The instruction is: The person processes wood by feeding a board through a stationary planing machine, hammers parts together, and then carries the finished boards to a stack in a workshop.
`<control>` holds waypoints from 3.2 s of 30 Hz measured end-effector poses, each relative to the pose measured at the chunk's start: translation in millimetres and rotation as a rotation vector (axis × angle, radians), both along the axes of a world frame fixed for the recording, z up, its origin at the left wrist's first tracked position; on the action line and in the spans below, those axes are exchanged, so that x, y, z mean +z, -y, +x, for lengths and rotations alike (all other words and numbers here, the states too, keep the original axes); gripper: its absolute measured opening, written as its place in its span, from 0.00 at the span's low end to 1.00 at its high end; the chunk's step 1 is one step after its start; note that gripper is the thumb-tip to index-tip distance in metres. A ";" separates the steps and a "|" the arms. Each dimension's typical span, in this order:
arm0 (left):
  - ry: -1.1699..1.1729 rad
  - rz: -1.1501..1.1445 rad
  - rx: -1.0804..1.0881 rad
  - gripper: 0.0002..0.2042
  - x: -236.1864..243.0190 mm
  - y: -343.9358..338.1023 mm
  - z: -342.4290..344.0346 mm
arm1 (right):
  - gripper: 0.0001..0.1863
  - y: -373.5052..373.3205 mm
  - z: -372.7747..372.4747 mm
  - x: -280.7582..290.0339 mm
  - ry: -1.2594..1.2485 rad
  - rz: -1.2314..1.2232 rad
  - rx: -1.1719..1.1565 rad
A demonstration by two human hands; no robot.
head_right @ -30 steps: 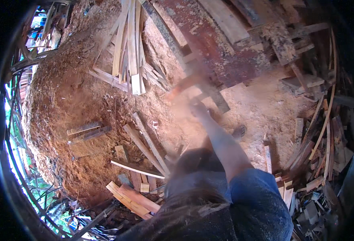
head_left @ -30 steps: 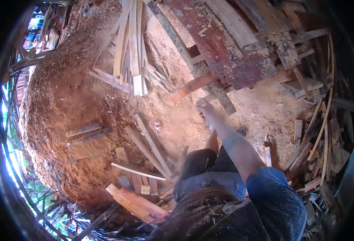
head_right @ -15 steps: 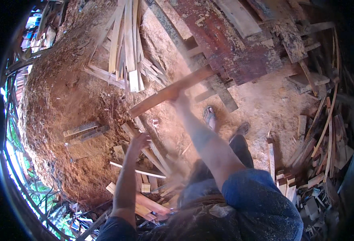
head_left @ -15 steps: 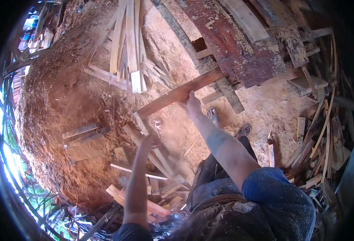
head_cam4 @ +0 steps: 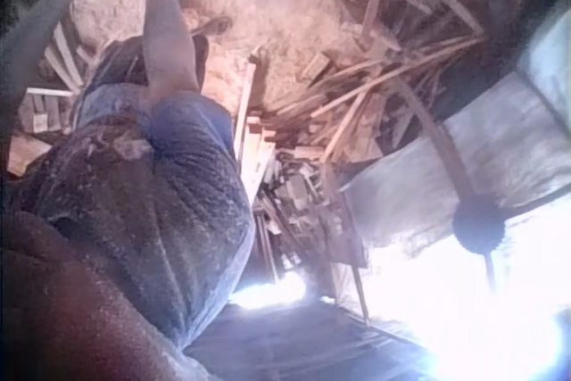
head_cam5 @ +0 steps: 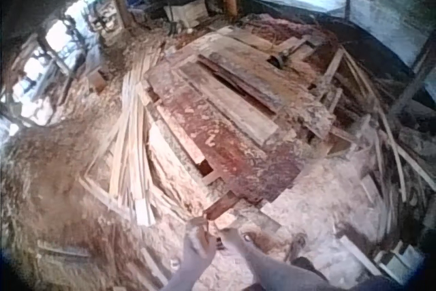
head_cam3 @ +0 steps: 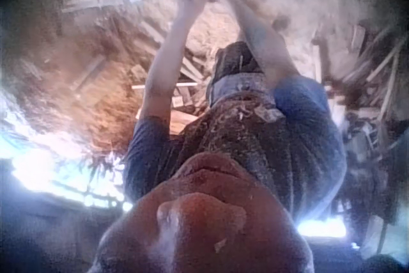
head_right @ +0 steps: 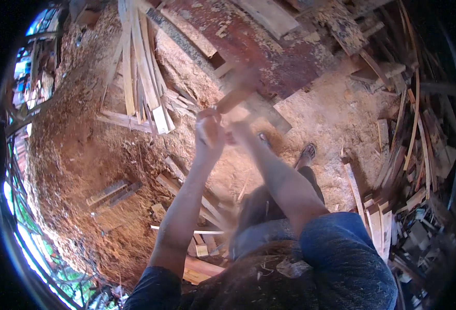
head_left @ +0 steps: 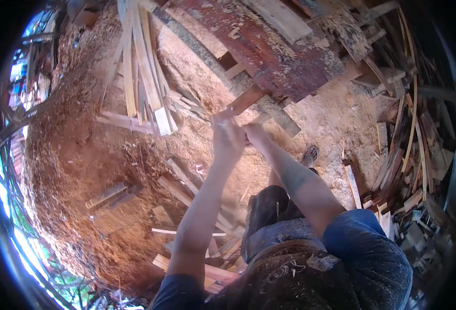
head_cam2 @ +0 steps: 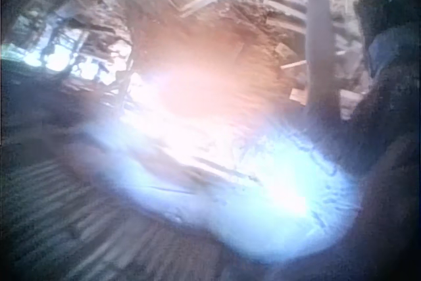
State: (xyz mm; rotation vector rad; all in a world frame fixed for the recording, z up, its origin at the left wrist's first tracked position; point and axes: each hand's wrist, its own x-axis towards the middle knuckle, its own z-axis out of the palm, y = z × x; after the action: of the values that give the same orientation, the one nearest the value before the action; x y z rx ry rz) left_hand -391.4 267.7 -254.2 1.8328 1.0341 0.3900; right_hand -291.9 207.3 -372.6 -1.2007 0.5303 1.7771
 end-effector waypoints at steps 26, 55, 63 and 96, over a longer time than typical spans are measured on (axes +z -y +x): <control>-0.440 0.537 -0.419 0.40 -80.4 11.6 90.4 | 0.12 108.8 172.9 -130.8 0.900 0.437 -0.045; -0.262 0.458 0.027 0.37 -107.4 -21.8 69.0 | 0.24 30.8 223.2 11.2 0.298 -0.129 -0.246; -0.330 0.411 0.066 0.33 -130.4 -15.3 75.3 | 0.24 14.4 214.7 31.7 0.364 -0.219 -0.160; -0.425 0.423 0.083 0.32 -106.3 -34.0 68.8 | 0.35 27.9 224.0 56.6 0.440 -0.329 0.154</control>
State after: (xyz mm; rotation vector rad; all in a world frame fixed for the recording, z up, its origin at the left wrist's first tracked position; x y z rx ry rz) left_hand -322.6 301.7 -360.5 2.3213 1.3990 0.2876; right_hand -67.9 179.4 -316.0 -1.8470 0.4886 1.5159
